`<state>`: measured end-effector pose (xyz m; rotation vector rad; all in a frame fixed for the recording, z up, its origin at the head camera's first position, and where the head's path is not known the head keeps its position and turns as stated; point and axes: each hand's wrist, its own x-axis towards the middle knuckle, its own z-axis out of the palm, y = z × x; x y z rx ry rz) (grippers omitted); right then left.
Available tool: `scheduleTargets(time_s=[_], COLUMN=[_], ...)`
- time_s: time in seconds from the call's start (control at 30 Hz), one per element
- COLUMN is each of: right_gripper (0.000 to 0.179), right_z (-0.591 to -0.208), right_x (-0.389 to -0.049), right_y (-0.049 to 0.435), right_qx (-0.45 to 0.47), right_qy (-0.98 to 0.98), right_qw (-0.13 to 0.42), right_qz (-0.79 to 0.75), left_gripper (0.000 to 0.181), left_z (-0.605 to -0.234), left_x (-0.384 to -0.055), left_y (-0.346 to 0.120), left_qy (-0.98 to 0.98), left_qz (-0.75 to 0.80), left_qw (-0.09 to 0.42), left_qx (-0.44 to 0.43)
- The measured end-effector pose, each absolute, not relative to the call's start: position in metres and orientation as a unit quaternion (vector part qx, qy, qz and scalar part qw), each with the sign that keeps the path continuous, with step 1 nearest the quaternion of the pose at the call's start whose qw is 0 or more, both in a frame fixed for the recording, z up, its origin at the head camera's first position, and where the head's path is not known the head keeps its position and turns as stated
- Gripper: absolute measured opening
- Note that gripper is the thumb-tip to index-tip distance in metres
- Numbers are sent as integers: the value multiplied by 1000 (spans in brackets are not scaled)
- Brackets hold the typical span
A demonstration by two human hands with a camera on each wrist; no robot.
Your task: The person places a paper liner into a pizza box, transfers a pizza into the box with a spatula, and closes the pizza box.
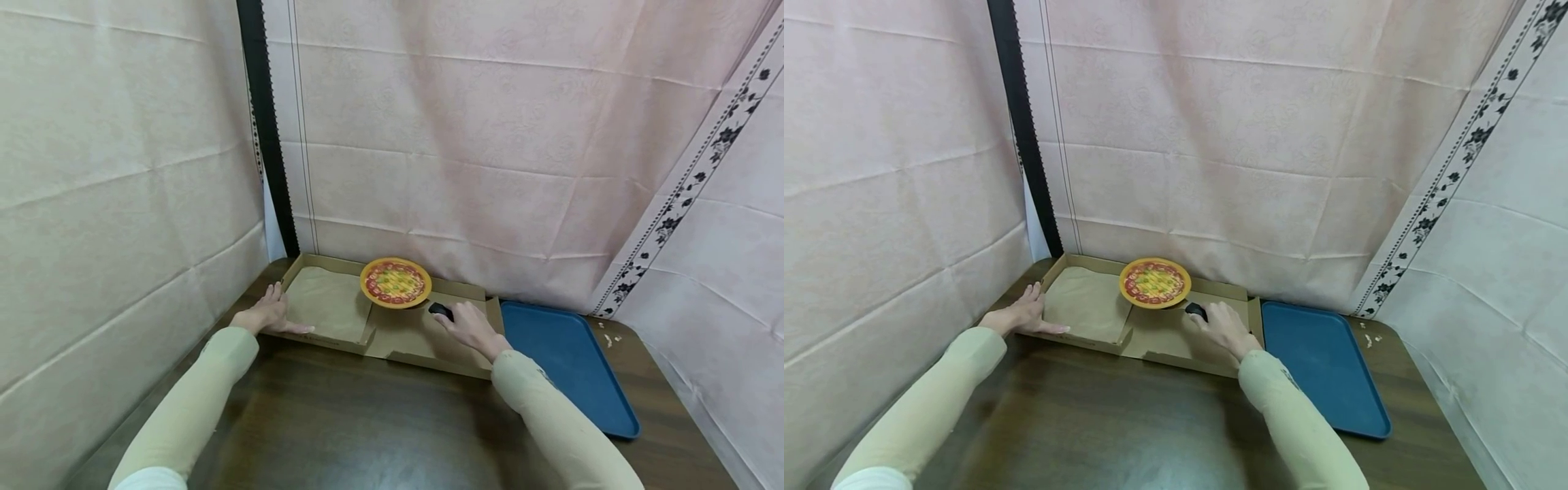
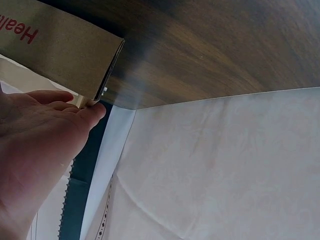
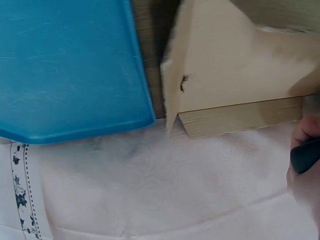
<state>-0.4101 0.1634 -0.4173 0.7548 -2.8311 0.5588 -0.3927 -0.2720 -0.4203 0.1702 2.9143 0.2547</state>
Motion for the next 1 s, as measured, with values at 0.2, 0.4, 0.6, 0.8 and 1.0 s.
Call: scheduleTargets(time_s=[0.2, 0.4, 0.6, 0.8, 1.0], right_gripper=[32, 32, 32, 31, 31], right_z=[-417, -415, -410, -409, -410], right_x=[-414, -417, -419, -420, -421], right_y=[151, 140, 126, 111, 99], right_qx=[256, 259, 266, 272, 276], right_qy=[-945, -945, -943, -942, -942], right_qw=[74, 65, 66, 61, 59], right_qz=[188, 189, 187, 188, 182], left_gripper=[128, 135, 135, 132, 137], left_z=[-419, -421, -420, -418, -418], left_x=[-391, -390, -392, -393, -391], left_y=[-271, -272, -274, -273, -272], left_qy=[989, 988, 989, 988, 986], left_qz=[87, 93, 95, 91, 102], left_qw=[109, 110, 105, 116, 122], left_qx=[58, 56, 52, 47, 41])
